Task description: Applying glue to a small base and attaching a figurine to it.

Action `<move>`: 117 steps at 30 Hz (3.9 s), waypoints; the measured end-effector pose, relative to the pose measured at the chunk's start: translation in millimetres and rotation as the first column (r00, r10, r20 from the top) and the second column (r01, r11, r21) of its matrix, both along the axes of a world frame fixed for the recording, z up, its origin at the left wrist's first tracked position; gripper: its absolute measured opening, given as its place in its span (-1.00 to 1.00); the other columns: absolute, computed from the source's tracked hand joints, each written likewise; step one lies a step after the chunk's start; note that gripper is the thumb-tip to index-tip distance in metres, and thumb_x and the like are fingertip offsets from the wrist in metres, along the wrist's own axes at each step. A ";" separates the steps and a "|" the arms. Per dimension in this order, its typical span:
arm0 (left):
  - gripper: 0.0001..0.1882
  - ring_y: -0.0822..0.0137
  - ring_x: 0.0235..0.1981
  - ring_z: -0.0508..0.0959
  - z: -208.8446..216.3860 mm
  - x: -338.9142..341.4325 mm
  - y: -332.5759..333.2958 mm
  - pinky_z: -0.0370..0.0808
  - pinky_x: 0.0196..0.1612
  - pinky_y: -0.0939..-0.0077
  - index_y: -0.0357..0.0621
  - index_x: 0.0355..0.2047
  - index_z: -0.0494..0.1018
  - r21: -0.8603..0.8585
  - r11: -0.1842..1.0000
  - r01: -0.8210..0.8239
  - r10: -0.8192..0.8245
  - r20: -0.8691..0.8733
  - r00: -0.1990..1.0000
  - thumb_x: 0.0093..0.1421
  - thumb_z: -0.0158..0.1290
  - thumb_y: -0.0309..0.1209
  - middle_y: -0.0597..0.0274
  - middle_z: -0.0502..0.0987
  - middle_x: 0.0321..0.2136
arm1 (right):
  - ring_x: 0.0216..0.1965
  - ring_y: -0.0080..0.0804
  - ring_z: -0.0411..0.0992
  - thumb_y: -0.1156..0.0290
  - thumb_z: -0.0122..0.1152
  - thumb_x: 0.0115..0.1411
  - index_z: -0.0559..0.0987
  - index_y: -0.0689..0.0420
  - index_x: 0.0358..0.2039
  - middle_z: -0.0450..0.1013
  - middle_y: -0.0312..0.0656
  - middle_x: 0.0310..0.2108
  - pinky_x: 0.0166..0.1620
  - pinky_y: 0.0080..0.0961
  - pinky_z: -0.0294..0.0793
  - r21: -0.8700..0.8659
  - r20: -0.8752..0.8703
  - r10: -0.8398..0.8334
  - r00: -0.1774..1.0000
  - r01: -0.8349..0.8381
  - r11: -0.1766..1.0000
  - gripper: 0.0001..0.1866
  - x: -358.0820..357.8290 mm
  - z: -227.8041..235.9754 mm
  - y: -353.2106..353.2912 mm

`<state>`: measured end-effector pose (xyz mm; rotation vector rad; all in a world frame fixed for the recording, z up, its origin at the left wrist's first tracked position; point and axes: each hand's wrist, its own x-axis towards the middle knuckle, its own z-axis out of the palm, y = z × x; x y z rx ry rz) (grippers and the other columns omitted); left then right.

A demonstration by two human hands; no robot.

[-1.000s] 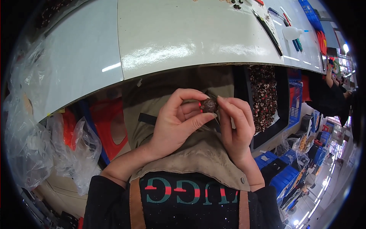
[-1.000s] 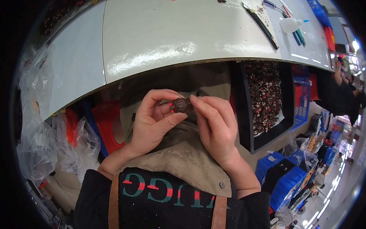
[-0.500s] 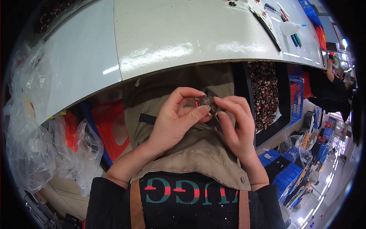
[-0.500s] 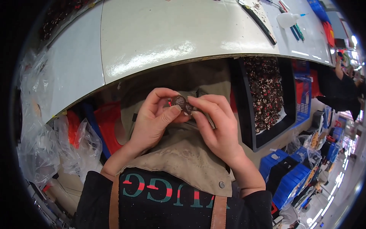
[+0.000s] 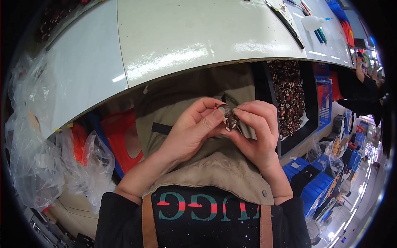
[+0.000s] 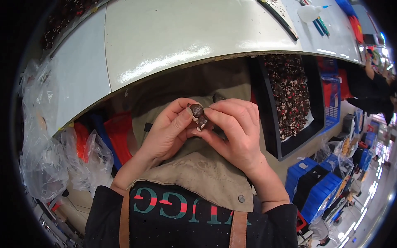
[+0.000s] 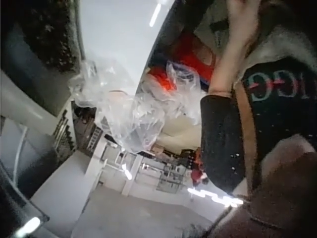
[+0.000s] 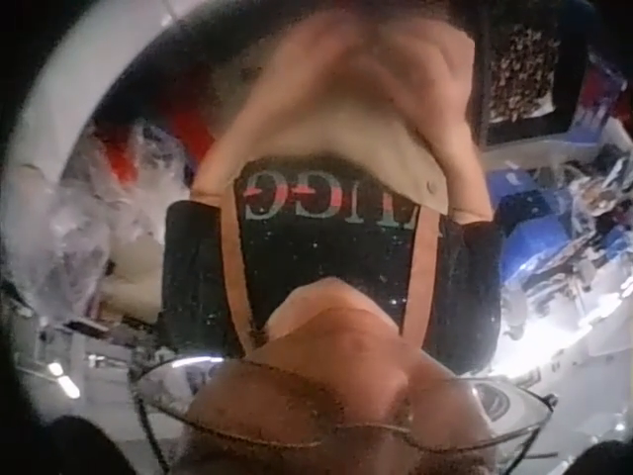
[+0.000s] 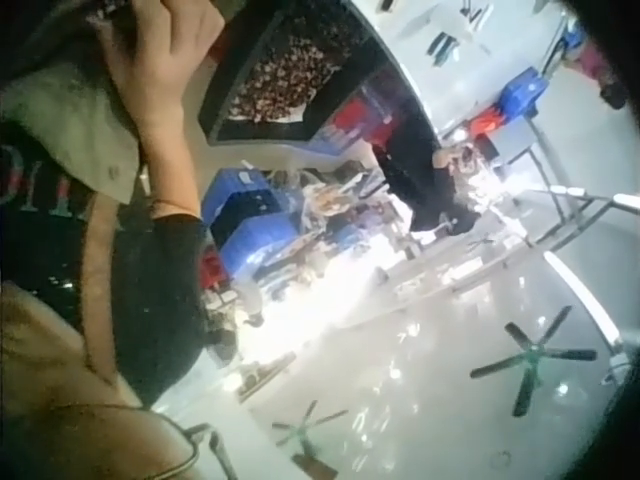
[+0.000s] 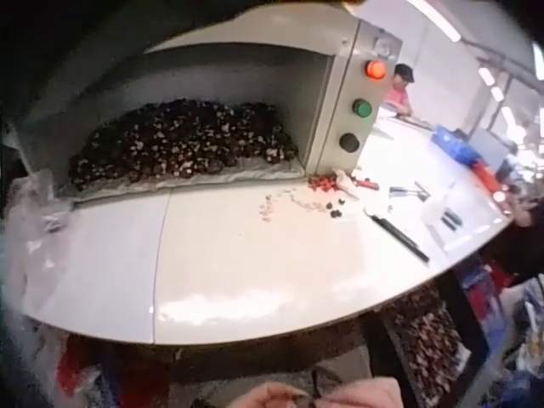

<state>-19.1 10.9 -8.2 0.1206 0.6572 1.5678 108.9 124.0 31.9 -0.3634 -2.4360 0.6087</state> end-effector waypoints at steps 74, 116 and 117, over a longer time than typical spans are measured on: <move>-0.62 0.38 -0.05 0.39 14.1 13.3 1.0 0.38 0.00 0.57 -0.33 -0.04 0.31 0.141 0.986 0.086 0.014 -0.594 0.805 0.09 -0.02 -0.71 0.17 0.26 -0.08 | -0.22 -0.53 0.32 0.71 0.14 -0.04 0.37 0.28 -0.18 0.27 -0.14 -0.16 -0.11 -0.60 0.34 -0.898 -0.058 0.076 0.995 -0.086 0.432 -0.65 40.9 -6.8 1.1; -0.56 0.44 -0.13 0.42 10.9 29.1 -6.2 0.36 -0.02 0.57 -0.22 -0.10 0.23 0.011 0.993 0.120 -0.093 -0.560 0.823 -0.02 0.02 -0.69 0.22 0.35 -0.19 | -0.28 -0.49 0.39 0.71 0.21 -0.15 0.41 0.25 -0.29 0.31 -0.15 -0.25 -0.17 -0.59 0.46 -0.878 -0.104 0.032 0.994 -0.107 0.466 -0.66 55.8 -22.6 -14.5; -0.56 0.44 -0.12 0.42 10.8 29.1 -6.5 0.36 -0.02 0.56 -0.22 -0.10 0.22 0.009 0.992 0.123 -0.097 -0.556 0.825 -0.02 0.01 -0.69 0.22 0.35 -0.19 | -0.28 -0.49 0.39 0.71 0.21 -0.15 0.41 0.25 -0.29 0.31 -0.15 -0.25 -0.17 -0.59 0.46 -0.878 -0.104 0.032 0.994 -0.107 0.467 -0.66 56.1 -22.4 -14.7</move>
